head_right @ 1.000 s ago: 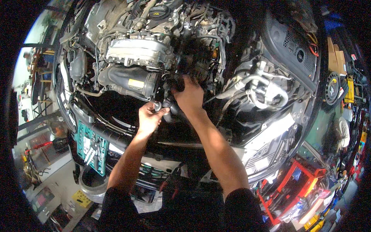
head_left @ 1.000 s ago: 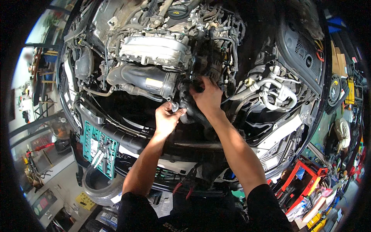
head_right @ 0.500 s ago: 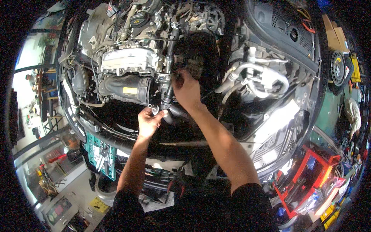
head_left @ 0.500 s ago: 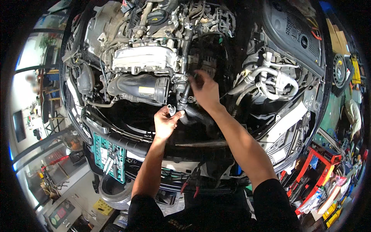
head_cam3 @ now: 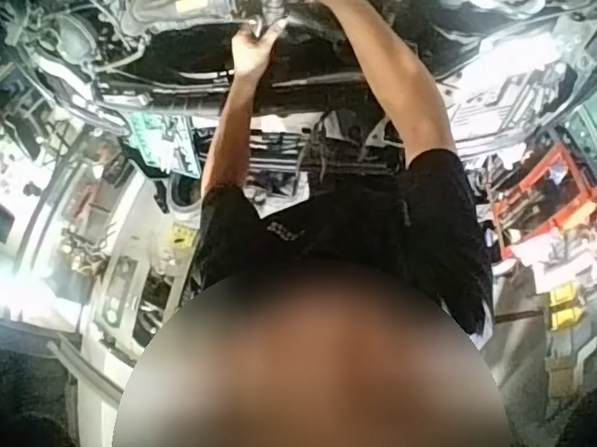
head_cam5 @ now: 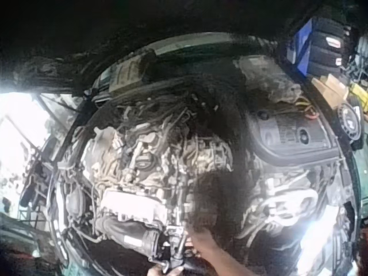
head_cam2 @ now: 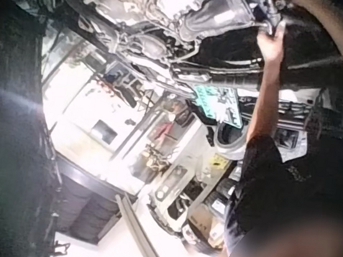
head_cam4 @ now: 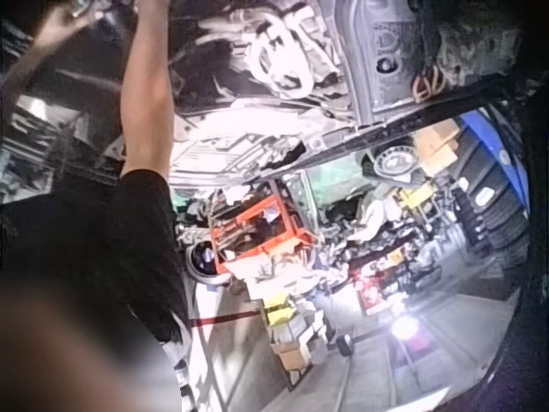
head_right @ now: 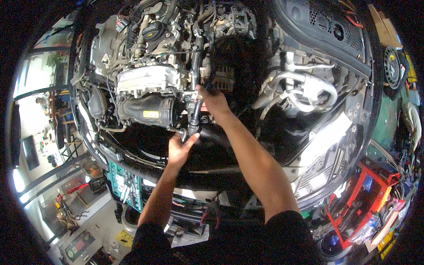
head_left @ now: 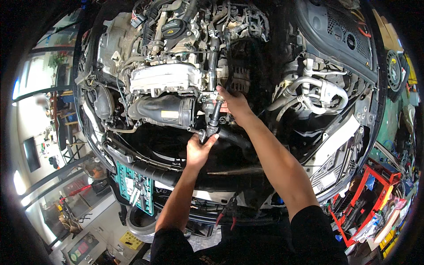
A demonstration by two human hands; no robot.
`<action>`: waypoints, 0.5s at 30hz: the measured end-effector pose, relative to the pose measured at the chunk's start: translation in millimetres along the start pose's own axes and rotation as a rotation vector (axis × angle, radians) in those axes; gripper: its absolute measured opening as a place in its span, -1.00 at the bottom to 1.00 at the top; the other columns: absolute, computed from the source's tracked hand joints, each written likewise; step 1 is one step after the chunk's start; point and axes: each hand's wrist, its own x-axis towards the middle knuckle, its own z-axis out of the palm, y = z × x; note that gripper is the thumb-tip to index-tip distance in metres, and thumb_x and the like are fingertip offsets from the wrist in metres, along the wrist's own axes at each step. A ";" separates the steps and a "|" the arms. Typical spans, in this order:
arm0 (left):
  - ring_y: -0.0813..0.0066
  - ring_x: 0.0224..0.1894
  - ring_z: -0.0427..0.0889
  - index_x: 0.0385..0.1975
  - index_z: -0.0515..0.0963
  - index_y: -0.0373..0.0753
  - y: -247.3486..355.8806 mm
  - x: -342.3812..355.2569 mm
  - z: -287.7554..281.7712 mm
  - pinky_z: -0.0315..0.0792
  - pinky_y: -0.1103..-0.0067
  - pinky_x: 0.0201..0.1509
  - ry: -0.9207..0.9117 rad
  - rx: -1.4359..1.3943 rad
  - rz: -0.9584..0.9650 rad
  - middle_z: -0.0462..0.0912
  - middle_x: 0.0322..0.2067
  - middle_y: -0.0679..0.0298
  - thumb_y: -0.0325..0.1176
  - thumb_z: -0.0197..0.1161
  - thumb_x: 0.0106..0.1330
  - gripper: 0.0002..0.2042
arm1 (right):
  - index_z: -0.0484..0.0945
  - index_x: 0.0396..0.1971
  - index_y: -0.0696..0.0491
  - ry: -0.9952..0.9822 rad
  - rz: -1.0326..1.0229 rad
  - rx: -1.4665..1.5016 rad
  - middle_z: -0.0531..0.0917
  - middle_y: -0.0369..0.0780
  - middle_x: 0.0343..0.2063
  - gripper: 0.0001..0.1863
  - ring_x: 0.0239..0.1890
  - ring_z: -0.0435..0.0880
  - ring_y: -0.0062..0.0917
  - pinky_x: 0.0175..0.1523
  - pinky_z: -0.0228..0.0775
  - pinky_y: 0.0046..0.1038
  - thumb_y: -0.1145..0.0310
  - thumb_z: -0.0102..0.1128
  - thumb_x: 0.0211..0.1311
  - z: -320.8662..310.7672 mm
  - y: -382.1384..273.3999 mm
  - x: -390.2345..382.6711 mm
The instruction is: The person walks to a car with its hood open and uses a wrench to tighten bolts on the engine. They then use a socket wrench to continue working on the engine components.
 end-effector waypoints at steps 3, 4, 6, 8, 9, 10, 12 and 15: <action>0.62 -0.49 0.45 -0.29 0.57 -0.37 -3.6 -2.2 -1.2 0.44 0.56 -0.37 0.015 -0.015 0.118 0.60 -0.49 0.36 -0.24 0.42 0.35 -0.72 | 0.55 0.02 0.18 -0.039 0.070 0.143 0.71 -0.14 -0.13 -0.48 -0.13 0.77 -0.37 -0.03 0.69 -0.34 0.09 0.43 0.27 -1.2 -2.9 0.6; 0.62 -0.50 0.45 -0.28 0.56 -0.37 -3.5 -3.2 -1.4 0.43 0.56 -0.40 0.005 -0.029 0.137 0.59 -0.50 0.36 -0.25 0.40 0.37 -0.73 | 0.55 0.02 0.19 -0.041 0.091 0.174 0.71 -0.12 -0.12 -0.49 -0.10 0.77 -0.35 -0.02 0.69 -0.33 0.11 0.44 0.27 -0.8 -3.5 0.4; 0.64 -0.52 0.45 -0.26 0.55 -0.37 -1.5 -3.9 -1.4 0.41 0.57 -0.45 -0.009 -0.068 0.129 0.55 -0.52 0.38 -0.26 0.38 0.39 -0.74 | 0.57 -0.02 0.21 -0.022 0.122 0.233 0.73 -0.10 -0.19 -0.54 -0.20 0.79 -0.34 -0.07 0.72 -0.33 0.20 0.44 0.26 0.4 -4.3 -0.4; 0.66 -0.54 0.43 -0.25 0.54 -0.36 2.1 -4.9 -0.2 0.38 0.60 -0.50 -0.013 -0.101 0.022 0.52 -0.55 0.40 -0.26 0.35 0.41 -0.75 | 0.57 -0.04 0.23 -0.011 0.116 0.263 0.75 -0.08 -0.22 -0.57 -0.25 0.80 -0.33 -0.11 0.73 -0.34 0.24 0.44 0.26 2.2 -3.6 -3.6; 0.68 -0.55 0.41 -0.26 0.54 -0.34 4.0 -6.5 0.7 0.36 0.61 -0.53 -0.020 -0.131 0.033 0.51 -0.56 0.40 -0.27 0.35 0.42 -0.76 | 0.57 -0.04 0.24 -0.004 0.106 0.260 0.75 -0.07 -0.22 -0.58 -0.26 0.80 -0.32 -0.12 0.73 -0.34 0.24 0.42 0.27 4.3 -2.1 -6.2; 0.71 -0.57 0.38 -0.27 0.53 -0.33 6.2 -6.5 1.5 0.34 0.62 -0.55 -0.025 -0.140 -0.006 0.51 -0.57 0.41 -0.28 0.34 0.42 -0.77 | 0.57 -0.04 0.24 0.001 0.087 0.262 0.75 -0.07 -0.22 -0.58 -0.26 0.81 -0.32 -0.13 0.73 -0.34 0.24 0.41 0.28 6.1 -1.5 -8.0; 0.73 -0.61 0.34 -0.29 0.53 -0.31 9.7 -7.5 4.2 0.30 0.63 -0.59 -0.021 -0.146 0.013 0.49 -0.58 0.42 -0.30 0.33 0.43 -0.80 | 0.57 -0.04 0.25 0.011 0.061 0.276 0.75 -0.06 -0.22 -0.59 -0.24 0.81 -0.31 -0.15 0.72 -0.36 0.23 0.38 0.31 10.7 0.7 -12.6; 0.76 -0.67 0.28 -0.33 0.52 -0.27 13.4 -5.8 6.7 0.19 0.66 -0.64 0.000 -0.072 0.238 0.45 -0.61 0.47 -0.35 0.32 0.43 -0.84 | 0.58 -0.05 0.24 0.039 0.033 0.272 0.75 -0.05 -0.21 -0.60 -0.22 0.81 -0.30 -0.17 0.71 -0.38 0.21 0.33 0.35 16.9 1.8 -15.7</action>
